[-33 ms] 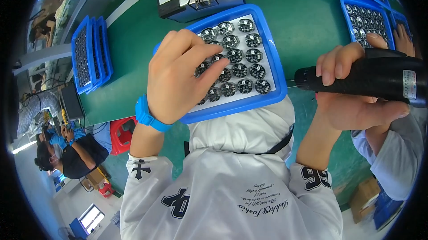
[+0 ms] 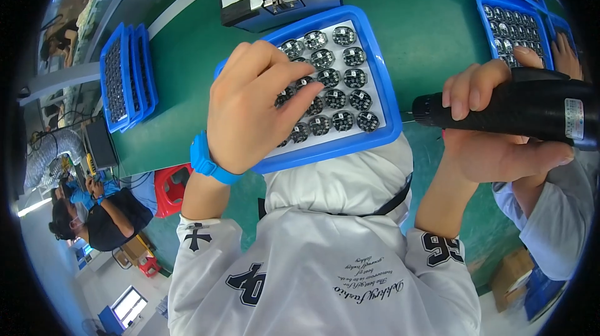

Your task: The person secures small electronic components in a blue tray using an electric screwdriver.

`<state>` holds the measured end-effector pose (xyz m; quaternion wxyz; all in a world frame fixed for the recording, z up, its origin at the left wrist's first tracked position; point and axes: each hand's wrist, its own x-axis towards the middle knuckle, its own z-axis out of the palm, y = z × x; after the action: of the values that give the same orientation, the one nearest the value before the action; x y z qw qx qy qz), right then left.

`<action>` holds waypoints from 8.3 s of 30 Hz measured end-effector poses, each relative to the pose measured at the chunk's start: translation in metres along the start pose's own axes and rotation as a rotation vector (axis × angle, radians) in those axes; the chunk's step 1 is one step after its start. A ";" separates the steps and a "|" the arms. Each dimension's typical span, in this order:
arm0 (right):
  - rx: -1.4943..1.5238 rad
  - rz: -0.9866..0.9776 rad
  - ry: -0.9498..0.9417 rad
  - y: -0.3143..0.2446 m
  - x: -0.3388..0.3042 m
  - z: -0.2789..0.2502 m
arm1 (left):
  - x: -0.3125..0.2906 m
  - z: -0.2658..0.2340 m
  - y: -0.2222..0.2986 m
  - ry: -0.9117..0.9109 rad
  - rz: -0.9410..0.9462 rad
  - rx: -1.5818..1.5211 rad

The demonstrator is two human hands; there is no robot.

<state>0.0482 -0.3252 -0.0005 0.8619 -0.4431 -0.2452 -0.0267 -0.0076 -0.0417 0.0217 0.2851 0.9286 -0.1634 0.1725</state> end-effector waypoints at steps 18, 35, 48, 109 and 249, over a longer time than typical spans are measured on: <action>0.006 -0.011 0.057 0.006 -0.001 0.007 | -0.012 0.012 0.007 -0.157 0.079 -0.074; -0.009 -0.017 0.095 0.010 -0.006 0.012 | -0.036 0.015 0.014 -0.160 0.146 -0.118; 0.005 -0.009 0.087 0.013 -0.007 0.017 | -0.031 -0.018 0.005 -0.105 -0.020 -0.125; -0.113 -0.174 -0.520 0.025 0.122 0.068 | 0.024 0.016 -0.018 -0.077 0.051 0.050; 0.102 0.138 -0.057 0.086 0.075 0.121 | 0.012 -0.004 -0.065 -0.203 0.182 -0.179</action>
<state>0.0887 -0.1663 0.0269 0.8757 -0.4151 -0.2397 0.0579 0.0280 0.0094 -0.0013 0.3321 0.8935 -0.2894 0.0878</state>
